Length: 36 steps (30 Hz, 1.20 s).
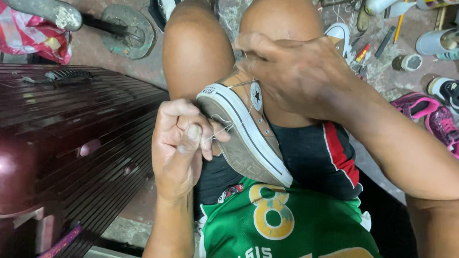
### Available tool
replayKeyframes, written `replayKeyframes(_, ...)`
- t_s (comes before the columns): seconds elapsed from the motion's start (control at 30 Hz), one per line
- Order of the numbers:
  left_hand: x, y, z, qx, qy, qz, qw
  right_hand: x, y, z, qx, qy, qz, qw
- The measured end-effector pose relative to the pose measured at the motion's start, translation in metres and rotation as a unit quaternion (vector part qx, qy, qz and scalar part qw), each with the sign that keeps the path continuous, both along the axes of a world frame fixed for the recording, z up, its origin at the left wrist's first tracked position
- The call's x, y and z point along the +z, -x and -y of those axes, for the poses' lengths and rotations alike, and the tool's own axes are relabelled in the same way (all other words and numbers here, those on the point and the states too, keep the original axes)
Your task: The person sits on the floor of a shoe repair shop with a canvas sneaker on their lap and hand-stitches the sole edge with needle and thread. They pull the thread taut repeatedly, reposition the shoe, and continue stitching along the seam, at one point using a small awl-like tool to work the thread through the sole.
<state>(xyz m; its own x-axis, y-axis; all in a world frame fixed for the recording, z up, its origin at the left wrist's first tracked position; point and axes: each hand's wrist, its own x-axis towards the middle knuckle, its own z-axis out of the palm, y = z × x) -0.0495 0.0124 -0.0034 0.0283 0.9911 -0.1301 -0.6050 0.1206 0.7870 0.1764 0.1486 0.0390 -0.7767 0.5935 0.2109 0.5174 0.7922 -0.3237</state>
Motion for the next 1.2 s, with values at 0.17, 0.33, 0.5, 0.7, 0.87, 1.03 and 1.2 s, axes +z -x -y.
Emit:
replayKeyframes(0.17,0.001,0.002,-0.002,-0.006,0.003,0.092,0.996,-0.002,-0.014,-0.002,0.029,0.062,-0.010,0.998)
replayKeyframes(0.33,0.019,-0.004,-0.007,-0.025,0.045,-0.097,0.994,0.009,-0.042,0.015,0.028,0.405,-0.196,0.893)
replayKeyframes(0.5,0.047,-0.024,-0.015,-0.060,-0.010,-0.293,0.954,0.018,-0.063,0.044,0.005,0.608,-0.321,0.726)
replayKeyframes(0.7,0.067,-0.034,-0.021,-0.095,-0.029,-0.518,0.849,0.023,-0.033,0.053,-0.025,0.508,-0.272,0.817)
replayKeyframes(0.87,0.062,-0.037,-0.021,-0.016,-0.179,-0.567,0.804,0.016,0.008,0.056,-0.011,0.207,-0.135,0.969)
replayKeyframes(1.03,0.056,-0.035,-0.014,-0.057,-0.107,-0.489,0.864,0.014,-0.017,0.040,-0.096,0.032,-0.087,0.991)
replayKeyframes(1.2,0.055,-0.031,-0.013,-0.021,-0.146,-0.485,0.862,0.008,-0.057,0.004,-0.240,-0.174,0.084,0.951)
